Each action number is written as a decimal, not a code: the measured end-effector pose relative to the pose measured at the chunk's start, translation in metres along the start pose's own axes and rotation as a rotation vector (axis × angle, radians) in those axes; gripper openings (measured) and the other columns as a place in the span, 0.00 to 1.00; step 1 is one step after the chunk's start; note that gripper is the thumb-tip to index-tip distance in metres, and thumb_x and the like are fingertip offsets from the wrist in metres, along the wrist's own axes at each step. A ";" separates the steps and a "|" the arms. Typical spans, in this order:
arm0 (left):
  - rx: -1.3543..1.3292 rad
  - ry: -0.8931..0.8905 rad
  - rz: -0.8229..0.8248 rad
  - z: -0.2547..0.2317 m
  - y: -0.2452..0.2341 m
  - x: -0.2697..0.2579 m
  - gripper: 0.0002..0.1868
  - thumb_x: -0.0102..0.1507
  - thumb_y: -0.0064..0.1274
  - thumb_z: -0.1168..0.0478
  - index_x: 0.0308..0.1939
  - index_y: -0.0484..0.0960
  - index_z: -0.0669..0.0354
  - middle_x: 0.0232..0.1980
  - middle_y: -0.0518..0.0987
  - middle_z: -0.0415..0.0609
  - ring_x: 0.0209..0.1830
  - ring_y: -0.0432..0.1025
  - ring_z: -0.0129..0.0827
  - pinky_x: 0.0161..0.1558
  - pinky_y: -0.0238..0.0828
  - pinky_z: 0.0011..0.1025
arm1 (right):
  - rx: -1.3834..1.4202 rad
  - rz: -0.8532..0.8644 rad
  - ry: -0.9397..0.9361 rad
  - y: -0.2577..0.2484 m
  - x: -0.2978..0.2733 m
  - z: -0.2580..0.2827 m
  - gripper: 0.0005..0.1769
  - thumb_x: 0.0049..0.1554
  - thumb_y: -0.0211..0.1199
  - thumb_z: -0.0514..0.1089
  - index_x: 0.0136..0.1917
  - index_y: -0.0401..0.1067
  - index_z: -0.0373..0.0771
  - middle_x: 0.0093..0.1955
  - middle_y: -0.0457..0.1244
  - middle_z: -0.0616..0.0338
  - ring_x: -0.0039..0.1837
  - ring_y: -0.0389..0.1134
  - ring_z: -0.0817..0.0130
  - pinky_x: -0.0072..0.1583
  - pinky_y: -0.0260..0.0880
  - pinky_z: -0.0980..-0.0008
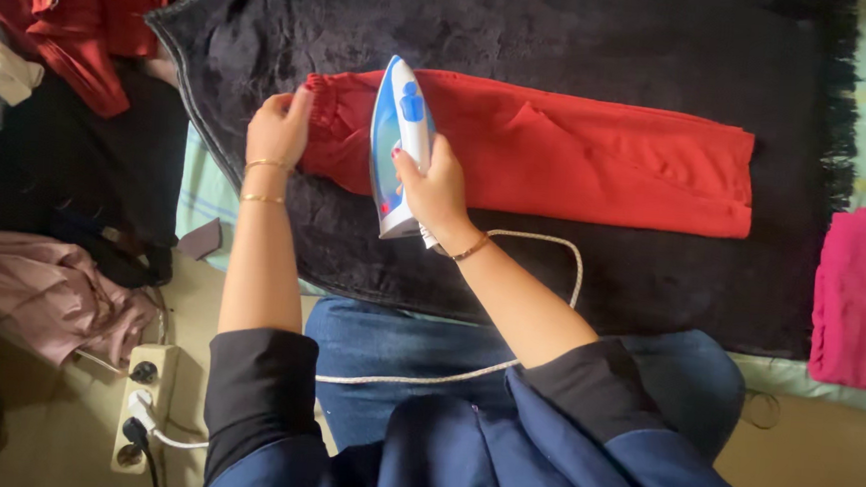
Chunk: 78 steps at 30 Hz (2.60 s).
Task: The person irons a pink cloth and then a pair of red pants on a dark mat. They smooth the fabric, use the iron to remove wrinkles, and fold the items after ironing.
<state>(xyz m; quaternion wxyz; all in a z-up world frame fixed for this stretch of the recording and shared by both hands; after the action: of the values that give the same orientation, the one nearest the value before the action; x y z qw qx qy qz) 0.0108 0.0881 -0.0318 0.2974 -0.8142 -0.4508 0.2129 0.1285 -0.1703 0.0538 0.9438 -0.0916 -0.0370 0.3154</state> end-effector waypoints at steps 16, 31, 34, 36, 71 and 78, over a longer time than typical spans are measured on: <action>-0.086 0.329 0.041 -0.002 -0.003 -0.042 0.22 0.63 0.65 0.49 0.50 0.83 0.63 0.52 0.80 0.58 0.52 0.76 0.47 0.54 0.72 0.38 | 0.043 0.023 0.043 0.004 0.007 -0.010 0.18 0.56 0.65 0.46 0.52 0.68 0.31 0.39 0.69 0.55 0.40 0.73 0.69 0.44 0.74 0.67; -0.049 0.117 0.329 0.000 0.003 -0.009 0.21 0.59 0.57 0.52 0.51 0.83 0.59 0.46 0.85 0.58 0.47 0.79 0.44 0.52 0.72 0.36 | 0.054 -0.015 -0.121 0.014 -0.040 0.057 0.20 0.59 0.65 0.45 0.59 0.66 0.31 0.46 0.70 0.51 0.42 0.74 0.68 0.45 0.74 0.66; -0.281 0.128 0.365 0.002 0.003 -0.004 0.16 0.60 0.56 0.56 0.47 0.85 0.61 0.45 0.86 0.52 0.46 0.80 0.39 0.51 0.73 0.31 | 0.015 0.017 0.012 0.029 -0.042 0.048 0.23 0.56 0.66 0.47 0.58 0.66 0.31 0.45 0.70 0.47 0.40 0.74 0.60 0.44 0.74 0.62; -0.304 0.085 0.391 0.007 0.007 -0.001 0.15 0.60 0.56 0.57 0.46 0.85 0.61 0.46 0.86 0.53 0.47 0.79 0.40 0.52 0.72 0.32 | -0.086 -0.005 -0.018 0.041 -0.037 0.039 0.24 0.56 0.66 0.48 0.58 0.67 0.31 0.47 0.70 0.42 0.44 0.74 0.51 0.47 0.74 0.58; 0.174 0.288 0.044 -0.007 0.004 -0.020 0.21 0.64 0.54 0.43 0.46 0.86 0.55 0.50 0.81 0.56 0.49 0.76 0.53 0.49 0.71 0.46 | -0.316 -0.035 -0.069 0.063 -0.012 0.010 0.27 0.56 0.65 0.51 0.60 0.65 0.30 0.48 0.69 0.35 0.51 0.72 0.38 0.52 0.72 0.48; 0.128 0.328 0.021 -0.004 0.004 -0.017 0.20 0.64 0.56 0.45 0.48 0.86 0.55 0.50 0.82 0.56 0.50 0.76 0.52 0.50 0.72 0.44 | -0.352 -0.041 -0.039 0.066 0.006 0.016 0.27 0.55 0.65 0.53 0.59 0.66 0.31 0.50 0.69 0.35 0.51 0.72 0.38 0.53 0.72 0.47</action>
<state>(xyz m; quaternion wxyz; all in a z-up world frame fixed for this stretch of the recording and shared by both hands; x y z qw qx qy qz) 0.0072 0.0702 -0.0300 0.4158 -0.8223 -0.3730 0.1085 0.0926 -0.1124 0.0568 0.9186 -0.2483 -0.1116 0.2865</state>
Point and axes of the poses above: each hand's wrist, its own x-axis towards the middle knuckle, its own y-axis out of the palm, z = x × y, the point moved 4 cm from there along x, towards the middle knuckle
